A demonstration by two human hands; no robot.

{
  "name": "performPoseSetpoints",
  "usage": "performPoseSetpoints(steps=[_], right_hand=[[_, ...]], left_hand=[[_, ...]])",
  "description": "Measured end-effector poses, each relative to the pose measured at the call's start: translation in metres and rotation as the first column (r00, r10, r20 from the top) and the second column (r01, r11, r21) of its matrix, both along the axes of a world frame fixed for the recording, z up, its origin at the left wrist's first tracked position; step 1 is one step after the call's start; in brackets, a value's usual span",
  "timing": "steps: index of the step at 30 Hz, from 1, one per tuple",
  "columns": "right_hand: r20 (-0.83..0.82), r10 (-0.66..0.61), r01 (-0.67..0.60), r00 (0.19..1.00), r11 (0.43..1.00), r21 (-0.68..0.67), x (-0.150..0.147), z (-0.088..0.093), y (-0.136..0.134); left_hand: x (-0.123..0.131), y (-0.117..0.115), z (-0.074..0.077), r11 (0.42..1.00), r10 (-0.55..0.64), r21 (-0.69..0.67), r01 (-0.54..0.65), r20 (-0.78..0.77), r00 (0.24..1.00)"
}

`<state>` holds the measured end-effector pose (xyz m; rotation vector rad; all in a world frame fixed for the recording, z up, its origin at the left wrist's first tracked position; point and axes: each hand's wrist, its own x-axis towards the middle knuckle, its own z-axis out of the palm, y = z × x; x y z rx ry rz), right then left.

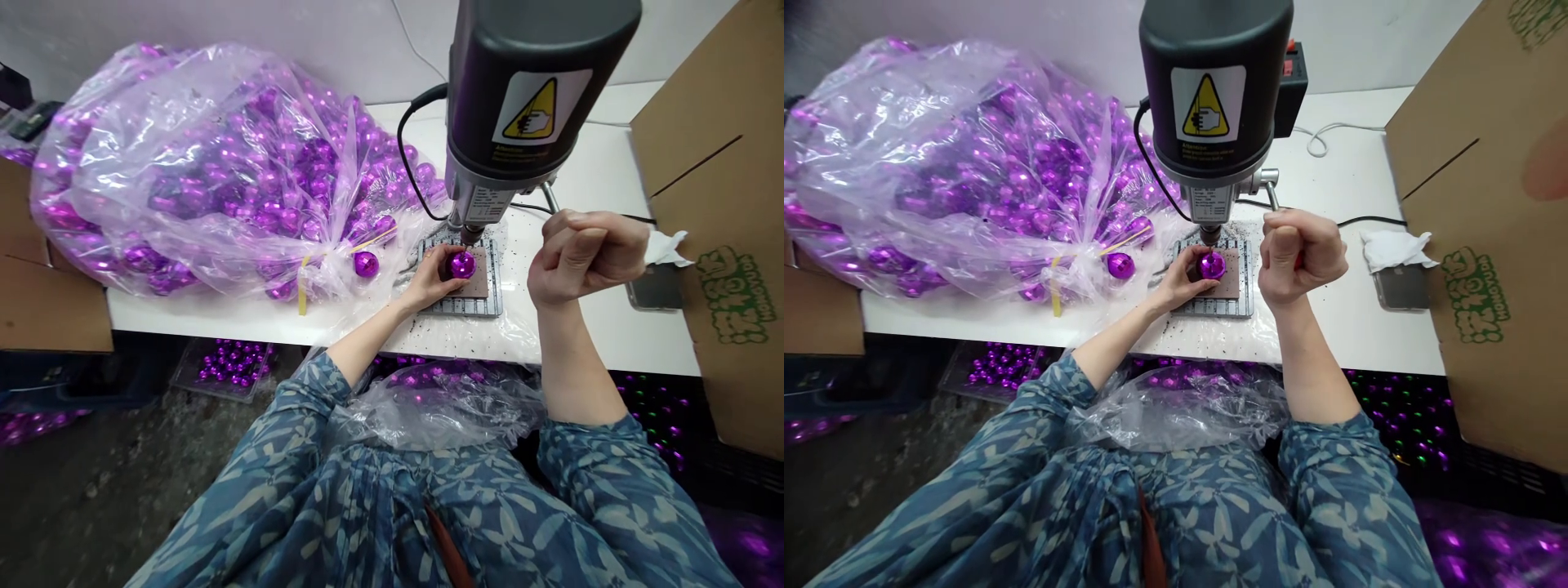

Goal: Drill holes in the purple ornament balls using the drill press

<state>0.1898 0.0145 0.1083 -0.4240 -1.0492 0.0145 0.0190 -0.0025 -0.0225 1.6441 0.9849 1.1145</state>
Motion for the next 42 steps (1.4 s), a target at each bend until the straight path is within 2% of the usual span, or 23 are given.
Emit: performPoseSetpoints(steps=[2,7,11,12,14,16,18,19,20,22,23,24,25,27,28,29,30,31,32,34,36,39,42], right_hand=[[-0.011,0.014,-0.014,1.000,1.000,-0.014,-0.003,0.016,-0.003],[-0.040,0.120,-0.124,0.992,0.982,-0.140,-0.007,0.075,0.003],[-0.054,0.188,-0.195,0.981,0.961,-0.194,-0.007,0.094,0.006],[-0.062,0.214,-0.222,0.975,0.954,-0.199,-0.008,0.094,0.006],[-0.093,0.258,-0.271,0.962,0.945,-0.184,-0.008,0.091,0.006],[-0.131,0.276,-0.294,0.952,0.943,-0.153,-0.009,0.088,0.008],[-0.148,0.278,-0.300,0.949,0.942,-0.154,-0.008,0.087,0.011],[-0.150,0.280,-0.304,0.948,0.938,-0.168,-0.008,0.086,0.012],[-0.151,0.284,-0.308,0.947,0.935,-0.177,-0.007,0.086,0.014],[-0.160,0.291,-0.318,0.943,0.931,-0.181,-0.006,0.086,0.014],[-0.166,0.292,-0.319,0.942,0.931,-0.175,-0.006,0.087,0.013],[-0.165,0.287,-0.315,0.944,0.931,-0.181,-0.006,0.088,0.011],[-0.154,0.279,-0.306,0.948,0.931,-0.197,-0.006,0.089,0.009],[-0.118,0.264,-0.285,0.957,0.925,-0.250,-0.006,0.091,0.004],[-0.106,0.261,-0.281,0.959,0.925,-0.256,-0.006,0.091,0.002],[-0.100,0.266,-0.283,0.959,0.925,-0.253,-0.006,0.092,0.001],[-0.099,0.273,-0.289,0.957,0.926,-0.242,-0.006,0.092,0.000],[-0.104,0.275,-0.292,0.956,0.930,-0.225,-0.007,0.092,-0.001],[-0.105,0.275,-0.292,0.956,0.931,-0.218,-0.007,0.092,-0.001],[-0.103,0.274,-0.291,0.956,0.929,-0.227,-0.008,0.092,-0.002],[-0.110,0.281,-0.300,0.953,0.926,-0.230,-0.009,0.093,-0.003],[-0.120,0.305,-0.324,0.945,0.922,-0.213,-0.008,0.095,-0.006],[-0.116,0.331,-0.349,0.937,0.913,-0.214,-0.007,0.096,-0.008]], left_hand=[[0.001,0.001,0.000,1.000,-0.002,-0.002,0.002,0.007,1.000],[0.001,0.000,0.000,0.999,-0.023,-0.020,0.025,0.072,0.997],[-0.010,-0.034,0.006,0.992,0.092,0.089,-0.091,-0.005,0.996],[-0.014,-0.048,0.010,0.990,0.067,0.126,-0.060,-0.048,0.997],[-0.025,-0.080,0.019,0.976,-0.128,0.157,0.154,-0.164,0.978],[-0.038,-0.106,0.029,0.899,-0.370,0.128,0.419,-0.290,0.883],[-0.051,-0.117,0.036,0.842,-0.470,0.097,0.531,-0.352,0.809],[-0.059,-0.116,0.038,0.861,-0.435,0.100,0.498,-0.364,0.824],[-0.066,-0.110,0.039,0.907,-0.337,0.117,0.405,-0.377,0.863],[-0.079,-0.089,0.039,0.981,0.005,0.173,0.084,-0.459,0.889],[-0.085,-0.076,0.038,0.973,0.189,0.213,-0.086,-0.529,0.827],[-0.090,-0.062,0.038,0.947,0.316,0.243,-0.208,-0.612,0.725],[-0.093,-0.050,0.038,0.922,0.385,0.263,-0.284,-0.695,0.608],[-0.098,-0.033,0.038,0.909,0.382,0.260,-0.326,-0.833,0.400],[-0.099,-0.028,0.039,0.912,0.358,0.251,-0.325,-0.873,0.331],[-0.101,-0.026,0.040,0.915,0.346,0.247,-0.319,-0.889,0.301],[-0.102,-0.025,0.041,0.914,0.357,0.255,-0.317,-0.877,0.322],[-0.104,-0.025,0.043,0.906,0.392,0.273,-0.324,-0.831,0.395],[-0.106,-0.027,0.045,0.893,0.438,0.291,-0.344,-0.742,0.507],[-0.109,-0.029,0.050,0.870,0.493,0.272,-0.412,-0.446,0.746],[-0.109,-0.032,0.056,0.884,0.464,0.128,-0.449,-0.117,0.878],[-0.100,-0.035,0.063,0.923,0.365,-0.209,-0.322,0.217,0.905],[-0.084,-0.036,0.065,0.870,0.313,-0.486,-0.088,0.403,0.860]])
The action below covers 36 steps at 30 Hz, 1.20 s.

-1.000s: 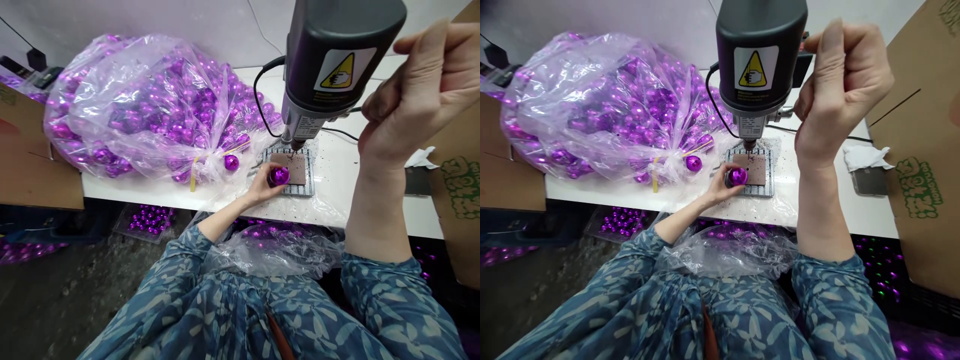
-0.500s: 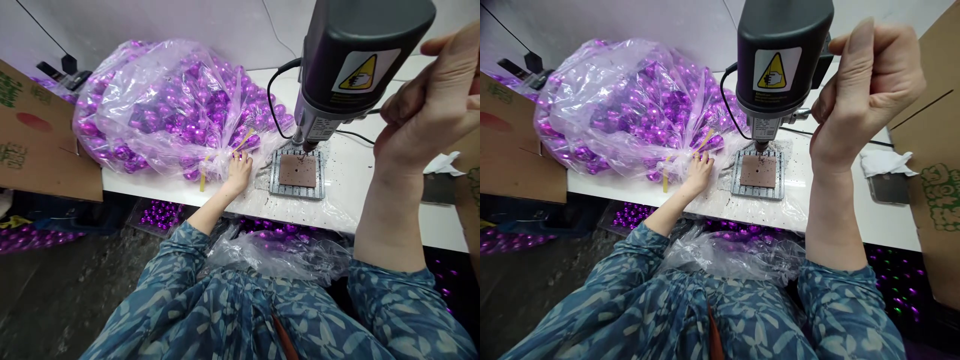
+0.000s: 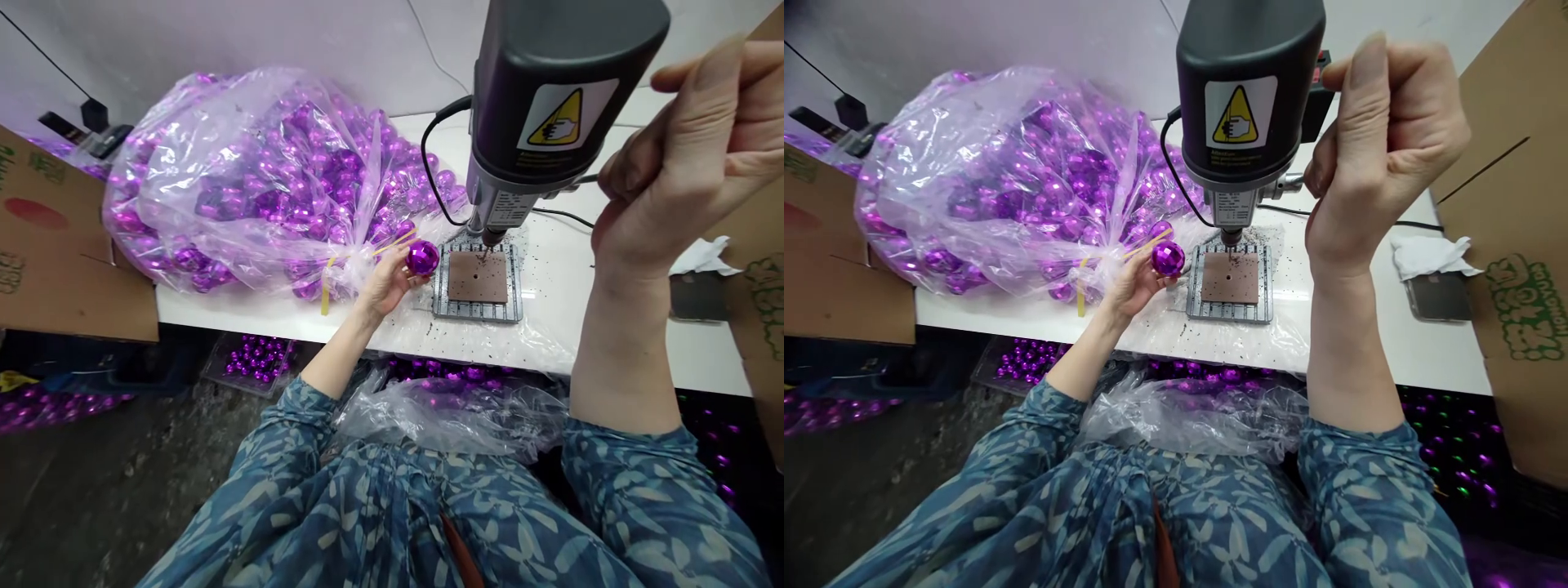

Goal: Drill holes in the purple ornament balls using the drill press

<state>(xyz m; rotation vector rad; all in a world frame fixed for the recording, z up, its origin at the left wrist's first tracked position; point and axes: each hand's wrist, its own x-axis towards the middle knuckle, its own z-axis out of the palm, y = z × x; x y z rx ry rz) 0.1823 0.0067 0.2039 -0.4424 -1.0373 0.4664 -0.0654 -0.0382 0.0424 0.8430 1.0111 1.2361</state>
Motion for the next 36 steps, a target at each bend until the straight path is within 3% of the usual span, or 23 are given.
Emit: performPoseSetpoints(steps=[3,10,16,22,26,30,36], right_hand=[[0.005,0.001,-0.001,1.000,1.000,-0.010,0.001,-0.001,-0.001],[0.004,0.015,-0.015,1.000,1.000,0.019,0.001,-0.005,0.000],[0.002,0.024,-0.024,1.000,1.000,0.010,0.003,-0.006,-0.002],[0.029,0.013,-0.013,1.000,1.000,-0.004,0.004,-0.004,-0.003],[0.043,0.012,-0.012,0.999,1.000,-0.015,0.005,-0.004,-0.004],[0.037,0.011,-0.010,0.999,1.000,-0.010,0.004,-0.004,-0.004],[0.039,-0.076,0.076,0.996,0.997,0.020,0.001,-0.009,0.001]], left_hand=[[0.017,0.002,-0.001,0.989,-0.033,-0.139,0.054,0.152,0.988],[0.041,0.011,0.011,0.968,0.061,-0.249,0.033,0.359,0.931],[0.045,0.015,0.017,0.926,0.003,-0.349,0.145,0.393,0.920],[0.049,0.019,0.000,0.937,-0.037,-0.322,0.135,0.293,0.955],[0.048,0.017,-0.011,0.989,-0.094,-0.103,0.105,0.105,0.990],[0.048,0.019,-0.021,0.990,-0.117,0.073,0.124,-0.095,0.989],[0.054,0.033,-0.033,0.983,-0.145,0.079,0.166,-0.214,0.966]])
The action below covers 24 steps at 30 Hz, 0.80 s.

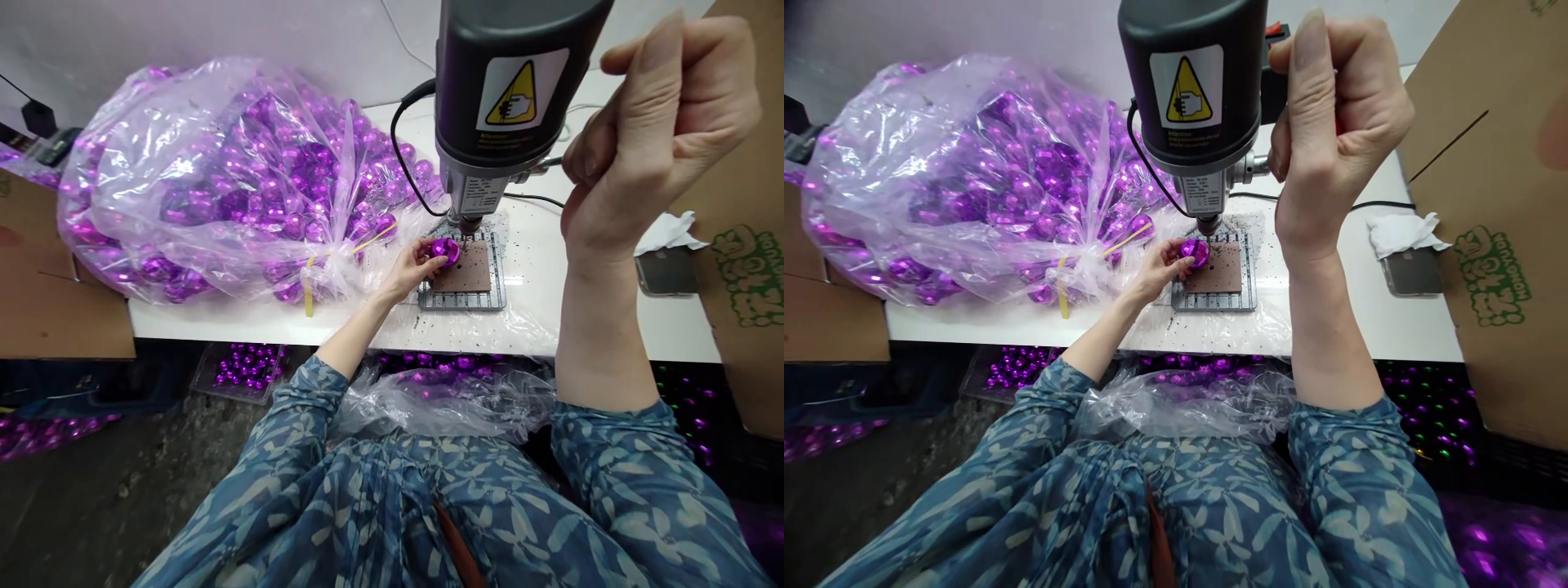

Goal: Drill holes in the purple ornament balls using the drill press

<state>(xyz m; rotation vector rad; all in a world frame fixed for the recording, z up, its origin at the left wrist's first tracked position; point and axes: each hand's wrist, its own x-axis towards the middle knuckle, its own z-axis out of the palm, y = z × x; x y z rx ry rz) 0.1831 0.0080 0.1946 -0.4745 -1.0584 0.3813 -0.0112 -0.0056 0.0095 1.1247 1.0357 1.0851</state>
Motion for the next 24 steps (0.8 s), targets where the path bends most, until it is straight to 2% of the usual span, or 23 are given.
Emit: performPoseSetpoints(steps=[4,10,15,18,21,24], right_hand=[[0.052,-0.063,0.064,0.997,0.998,-0.020,0.000,-0.003,0.001],[0.017,-0.025,0.025,1.000,1.000,0.016,-0.001,-0.002,0.000],[0.026,-0.040,0.040,0.999,0.999,-0.012,0.000,0.001,-0.003],[0.044,-0.026,0.027,0.999,0.999,-0.030,0.000,0.001,-0.005],[0.049,-0.028,0.029,0.998,1.000,-0.009,-0.001,0.001,-0.005],[0.057,-0.080,0.080,0.995,0.997,0.012,-0.003,0.002,-0.004]], left_hand=[[0.005,0.005,-0.001,1.000,-0.010,0.015,0.011,-0.025,1.000],[0.017,0.002,0.005,0.996,0.037,0.090,-0.022,-0.162,0.986],[0.025,-0.002,0.009,0.992,0.086,0.108,-0.067,-0.185,0.979],[0.014,-0.005,0.008,0.988,0.145,0.080,-0.132,-0.193,0.971],[-0.004,-0.009,0.008,0.969,0.244,0.057,-0.239,-0.127,0.961],[-0.014,-0.011,0.010,0.978,0.206,-0.012,-0.206,-0.023,0.978]])
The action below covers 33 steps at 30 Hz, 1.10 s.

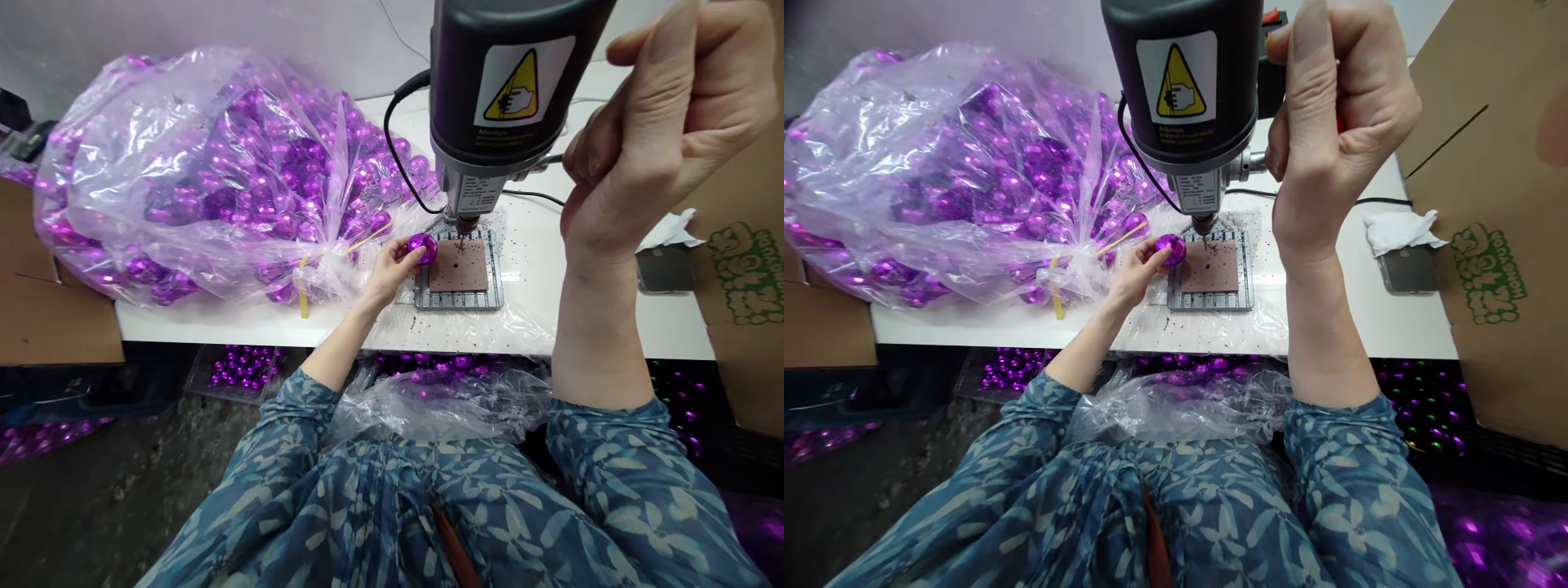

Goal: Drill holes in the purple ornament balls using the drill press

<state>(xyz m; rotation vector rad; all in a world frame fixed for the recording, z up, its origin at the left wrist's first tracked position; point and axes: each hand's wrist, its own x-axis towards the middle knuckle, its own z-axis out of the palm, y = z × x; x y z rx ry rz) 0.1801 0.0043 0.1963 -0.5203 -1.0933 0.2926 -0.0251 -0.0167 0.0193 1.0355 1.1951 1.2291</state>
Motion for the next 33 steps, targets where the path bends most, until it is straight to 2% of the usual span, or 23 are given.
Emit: performPoseSetpoints(steps=[5,10,12,15,20,24,27,30,33], right_hand=[[-0.038,0.064,-0.065,0.997,0.997,-0.042,-0.003,0.011,0.002],[-0.053,0.123,-0.131,0.991,0.974,-0.184,-0.001,0.026,0.004],[-0.039,0.134,-0.139,0.990,0.970,-0.198,0.000,0.029,0.005],[-0.022,0.148,-0.149,0.989,0.974,-0.170,0.001,0.028,0.007],[-0.033,0.178,-0.181,0.984,0.971,-0.154,0.000,0.026,0.008],[-0.058,0.155,-0.164,0.986,0.962,-0.220,-0.001,0.028,0.003],[-0.057,0.140,-0.150,0.988,0.956,-0.254,-0.001,0.029,0.000],[-0.038,0.164,-0.168,0.986,0.963,-0.210,0.001,0.025,0.002],[-0.030,0.143,-0.145,0.989,0.988,-0.045,0.002,0.014,0.005]], left_hand=[[0.009,0.001,-0.003,0.992,-0.122,-0.035,0.124,0.046,0.991],[0.021,0.009,-0.011,0.994,-0.109,-0.033,0.109,-0.020,0.994],[0.025,0.011,-0.011,0.991,-0.129,-0.025,0.128,-0.042,0.991],[0.030,0.010,-0.006,0.985,-0.172,0.015,0.173,-0.053,0.984],[0.041,0.008,-0.001,0.982,-0.156,0.081,0.169,-0.150,0.976],[0.046,0.006,-0.010,0.952,-0.160,0.213,0.220,-0.266,0.951],[0.046,0.004,-0.019,0.941,-0.155,0.251,0.228,-0.281,0.947],[0.046,0.002,-0.025,0.944,-0.155,0.244,0.221,-0.264,0.952],[0.046,0.001,-0.025,0.949,-0.164,0.224,0.222,-0.252,0.954]])
